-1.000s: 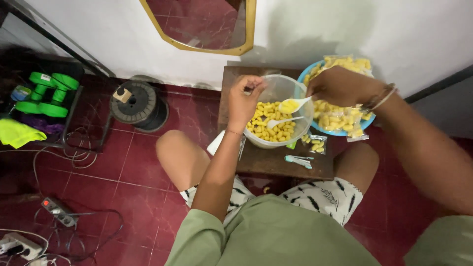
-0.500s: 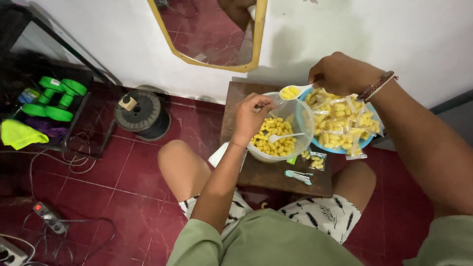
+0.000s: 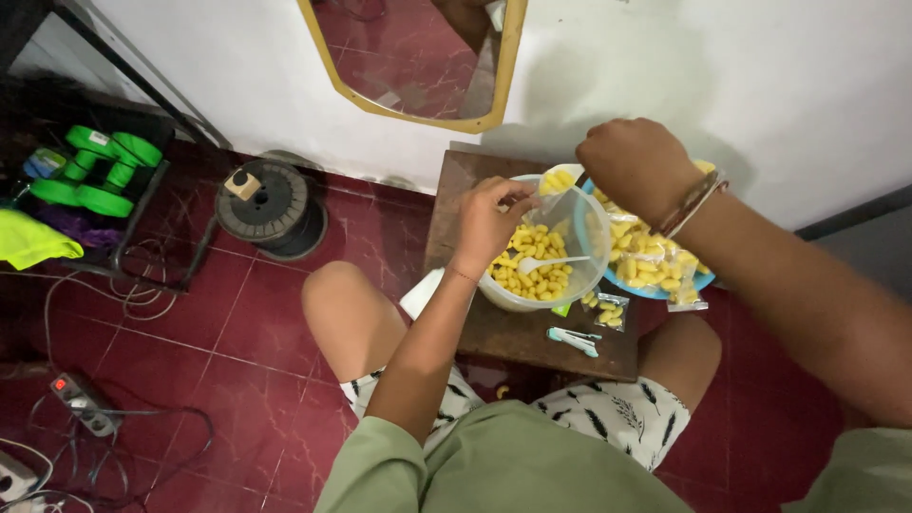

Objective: Manually scooping snacks into small plastic bags and sealing them using a spoon and a lighter.

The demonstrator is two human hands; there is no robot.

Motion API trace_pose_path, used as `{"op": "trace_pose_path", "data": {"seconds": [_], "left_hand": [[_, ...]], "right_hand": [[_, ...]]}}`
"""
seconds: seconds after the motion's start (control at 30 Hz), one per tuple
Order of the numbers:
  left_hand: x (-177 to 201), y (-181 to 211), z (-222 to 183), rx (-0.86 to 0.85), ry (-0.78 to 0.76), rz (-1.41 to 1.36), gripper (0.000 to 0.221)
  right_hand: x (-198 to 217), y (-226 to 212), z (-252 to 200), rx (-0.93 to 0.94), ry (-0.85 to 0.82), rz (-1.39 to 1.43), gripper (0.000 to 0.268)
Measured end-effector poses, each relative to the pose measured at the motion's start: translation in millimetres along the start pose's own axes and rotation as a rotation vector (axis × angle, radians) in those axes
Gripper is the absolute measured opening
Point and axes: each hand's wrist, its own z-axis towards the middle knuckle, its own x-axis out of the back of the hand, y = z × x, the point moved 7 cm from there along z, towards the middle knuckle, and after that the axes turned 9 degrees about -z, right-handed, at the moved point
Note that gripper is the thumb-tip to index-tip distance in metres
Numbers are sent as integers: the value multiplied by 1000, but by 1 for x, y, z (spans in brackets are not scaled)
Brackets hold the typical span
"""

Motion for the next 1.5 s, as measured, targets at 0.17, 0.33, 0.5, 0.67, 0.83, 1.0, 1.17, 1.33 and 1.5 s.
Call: {"op": "trace_pose_path", "data": {"seconds": [0.17,0.33,0.5,0.67,0.83,1.0,1.17,1.33,1.5], "left_hand": [[2,9,2,12,19,-3,17],[5,6,1,47,62,-44,16],[7,-1,-1,85,114,-44,19],[15,27,3,65,79,-77,10],[4,-10,-2,223,36,-36,19],[3,-2,-3,210,13,-138,38],[6,-6,-2,198,14,-154,43],[11,-15,-3,148,158,-158,38],[11,-12,-2,152,161,-42,33]], "right_hand": [[24,-14,-16,19,213,-61,14],[36,-1,-25,-42,192,-22,14],[61,5,-26,-103,103,-6,17],[67,-12,-20,-62,179,18,16],[60,-18,-17,31,224,29,16],[63,6,-21,-33,237,-71,18],[66,37,-36,-303,-204,200,27],[-98,-11,0,-377,-375,352,23],[-191,-99,78,-211,-133,352,15]]}}
